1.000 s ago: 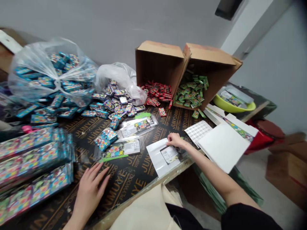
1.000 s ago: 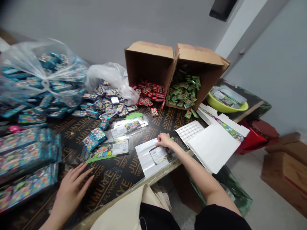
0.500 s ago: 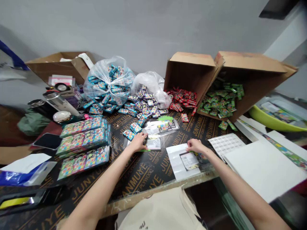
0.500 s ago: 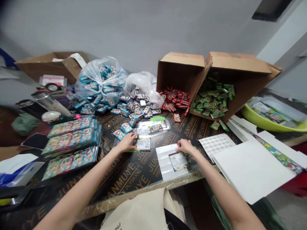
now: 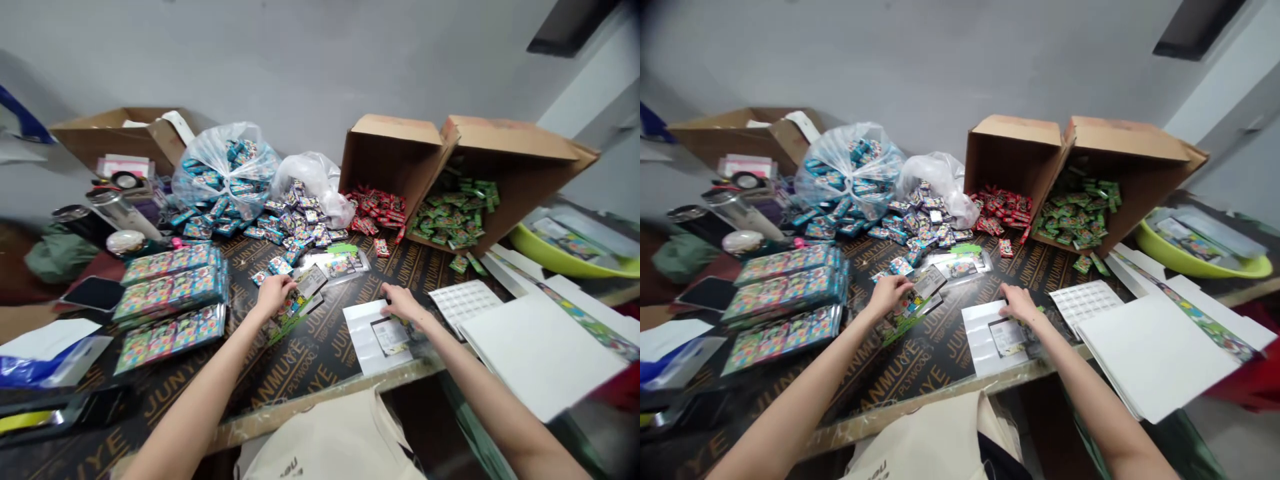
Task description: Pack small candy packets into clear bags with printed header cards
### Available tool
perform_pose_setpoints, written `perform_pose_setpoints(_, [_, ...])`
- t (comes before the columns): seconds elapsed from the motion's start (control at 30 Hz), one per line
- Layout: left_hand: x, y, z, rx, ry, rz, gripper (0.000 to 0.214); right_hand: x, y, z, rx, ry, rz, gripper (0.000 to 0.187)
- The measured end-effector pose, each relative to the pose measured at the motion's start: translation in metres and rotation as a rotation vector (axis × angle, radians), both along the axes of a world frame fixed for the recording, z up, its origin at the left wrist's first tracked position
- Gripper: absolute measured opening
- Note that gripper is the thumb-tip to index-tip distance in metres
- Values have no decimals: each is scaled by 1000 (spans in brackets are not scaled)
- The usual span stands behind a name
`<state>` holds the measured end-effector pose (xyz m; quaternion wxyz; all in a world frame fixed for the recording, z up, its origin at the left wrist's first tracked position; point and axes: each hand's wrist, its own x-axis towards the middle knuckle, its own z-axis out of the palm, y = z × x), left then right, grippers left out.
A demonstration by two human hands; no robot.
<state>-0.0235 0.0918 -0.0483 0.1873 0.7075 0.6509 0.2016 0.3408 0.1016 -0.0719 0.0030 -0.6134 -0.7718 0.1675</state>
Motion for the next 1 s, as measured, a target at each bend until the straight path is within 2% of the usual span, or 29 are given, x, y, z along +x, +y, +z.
perform_pose_setpoints(0.07, [-3,-3,11,29,-41,20,33,-21,-3,8,114,93,39,40])
perform_pose_setpoints(0.2, [-1,-12,32,64,-105,44,40,-79,-8,31,385,492,192,36])
perform_pose_setpoints(0.27, [5,-20,41,62,-137,12,41,-107,-10,45,488,618,206,46])
perform_pose_setpoints(0.33, [11,-29,48,41,-171,-59,41,-128,-8,58,527,694,156,63])
perform_pose_setpoints(0.4, [9,-37,56,-15,-225,-161,40,-139,-5,65,404,780,125,67])
perform_pose_setpoints(0.47, [-2,-44,62,-64,-320,-196,35,-141,-1,67,154,905,128,47])
perform_pose_setpoints(0.5, [-10,-48,65,-44,-392,-136,32,-139,1,67,45,989,103,35])
perform_pose_setpoints(0.53, [-19,-51,67,19,-484,-20,31,-135,2,66,-30,1092,46,29])
perform_pose_setpoints(0.6, [-34,-60,68,200,-740,258,43,-128,2,62,-82,1335,-155,26])
perform_pose_setpoints(0.63, [-37,-65,66,266,-893,349,51,-127,0,59,-95,1449,-268,28])
perform_pose_setpoints(0.67, [-36,-71,63,286,-1049,376,59,-127,-4,55,-121,1546,-365,30])
perform_pose_setpoints(0.7, [-30,-76,59,258,-1197,339,66,-131,-10,51,-170,1619,-433,32])
perform_pose_setpoints(0.77, [-10,-85,48,117,-1423,175,80,-146,-30,39,-321,1692,-488,35])
perform_pose_setpoints(0.83, [13,-90,39,14,-1609,81,78,-166,-57,27,-519,1668,-460,34])
perform_pose_setpoints(0.9, [27,-93,34,-72,-1759,82,68,-183,-82,17,-653,1558,-368,31])
perform_pose_setpoints(0.93, [30,-94,34,-102,-1805,105,66,-188,-90,15,-617,1494,-318,30])
perform_pose_setpoints(0.97, [30,-96,34,-130,-1823,127,64,-191,-94,15,-498,1425,-275,33])
perform_pose_setpoints(1.0, [29,-98,34,-159,-1815,139,63,-191,-95,18,-317,1351,-240,39])
